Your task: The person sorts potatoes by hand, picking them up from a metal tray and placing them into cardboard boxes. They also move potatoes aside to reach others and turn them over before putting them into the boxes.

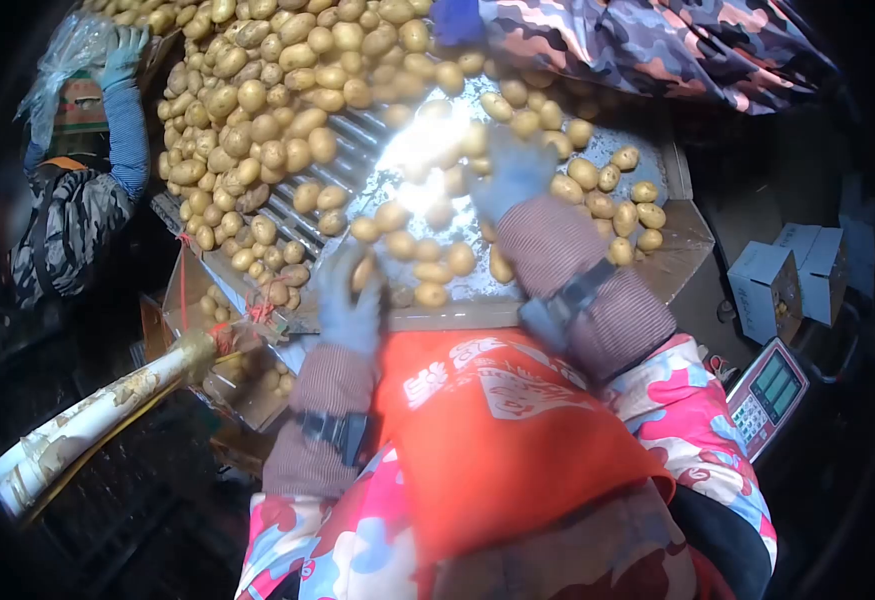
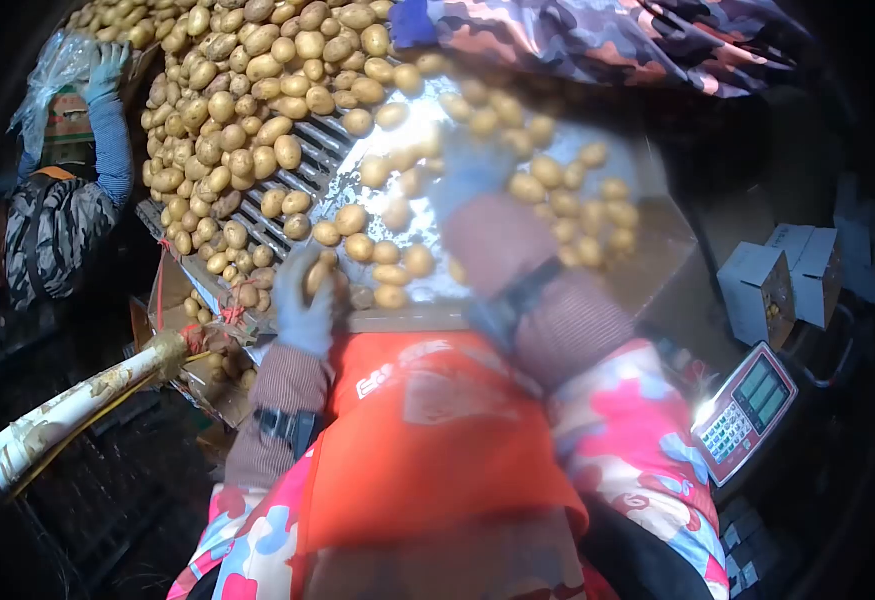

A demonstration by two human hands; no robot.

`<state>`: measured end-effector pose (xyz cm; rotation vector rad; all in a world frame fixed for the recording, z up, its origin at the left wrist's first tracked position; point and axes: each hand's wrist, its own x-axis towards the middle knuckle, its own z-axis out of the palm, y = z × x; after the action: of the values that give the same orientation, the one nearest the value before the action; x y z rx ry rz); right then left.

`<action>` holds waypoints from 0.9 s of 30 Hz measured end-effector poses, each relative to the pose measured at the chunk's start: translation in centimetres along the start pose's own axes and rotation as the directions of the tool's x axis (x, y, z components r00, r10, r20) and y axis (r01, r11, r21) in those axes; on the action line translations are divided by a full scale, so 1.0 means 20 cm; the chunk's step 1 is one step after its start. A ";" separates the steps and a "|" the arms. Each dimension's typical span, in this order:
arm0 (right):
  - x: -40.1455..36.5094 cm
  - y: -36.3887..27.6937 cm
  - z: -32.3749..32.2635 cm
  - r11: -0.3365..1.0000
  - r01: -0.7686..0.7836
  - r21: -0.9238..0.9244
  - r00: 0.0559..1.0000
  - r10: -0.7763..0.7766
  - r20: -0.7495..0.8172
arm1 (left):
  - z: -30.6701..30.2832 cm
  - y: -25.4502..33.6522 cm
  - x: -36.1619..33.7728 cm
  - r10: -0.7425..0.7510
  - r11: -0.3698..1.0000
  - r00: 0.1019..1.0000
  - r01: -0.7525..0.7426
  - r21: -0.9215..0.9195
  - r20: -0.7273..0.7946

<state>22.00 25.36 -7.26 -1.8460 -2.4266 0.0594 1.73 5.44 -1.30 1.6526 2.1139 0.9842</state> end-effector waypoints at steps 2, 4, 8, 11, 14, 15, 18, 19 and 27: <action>-0.19 -0.07 -0.01 0.954 0.206 0.217 0.979 -0.199 -0.054 | -0.14 -0.06 -0.18 -0.024 0.998 0.999 0.025 0.052 -0.021; -0.40 -0.06 -0.07 0.835 0.417 0.357 0.902 -0.427 -0.055 | -0.30 -0.15 -0.42 -0.116 0.985 0.990 0.126 0.121 -0.085; -0.57 0.16 -0.12 0.705 0.561 0.434 0.796 -0.604 -0.049 | -0.61 -0.50 -0.78 -0.502 0.860 0.783 0.498 -0.115 -0.367; -0.65 0.35 -0.17 0.740 0.565 0.366 0.809 -0.583 -0.071 | -0.81 -0.82 -0.84 -0.546 0.661 0.672 0.712 0.236 -0.500; -0.74 0.56 -0.15 0.815 0.491 0.309 0.865 -0.497 -0.065 | -0.77 -0.83 -0.79 -0.446 0.634 0.711 0.680 0.368 -0.544; -0.77 0.65 -0.14 0.840 0.451 0.302 0.888 -0.458 -0.051 | -0.72 -0.74 -0.77 -0.411 0.683 0.729 0.644 0.345 -0.548; -0.81 0.84 -0.25 0.920 0.367 0.135 0.930 -0.367 -0.025 | -0.56 -0.42 -0.69 -0.376 0.856 0.845 0.474 0.206 -0.379; -0.81 0.89 -0.22 0.936 0.309 0.168 0.951 -0.304 -0.055 | -0.49 -0.40 -0.68 -0.359 0.891 0.851 0.435 0.131 -0.383; -0.03 1.12 0.01 0.979 0.202 0.012 0.937 -0.189 -0.294 | -0.20 -0.11 -0.27 -0.571 0.677 0.815 0.537 -0.504 0.101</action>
<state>43.59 30.75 -9.52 -1.4654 -2.3633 -0.1630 -0.68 -1.10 -0.88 0.6540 1.9523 1.2410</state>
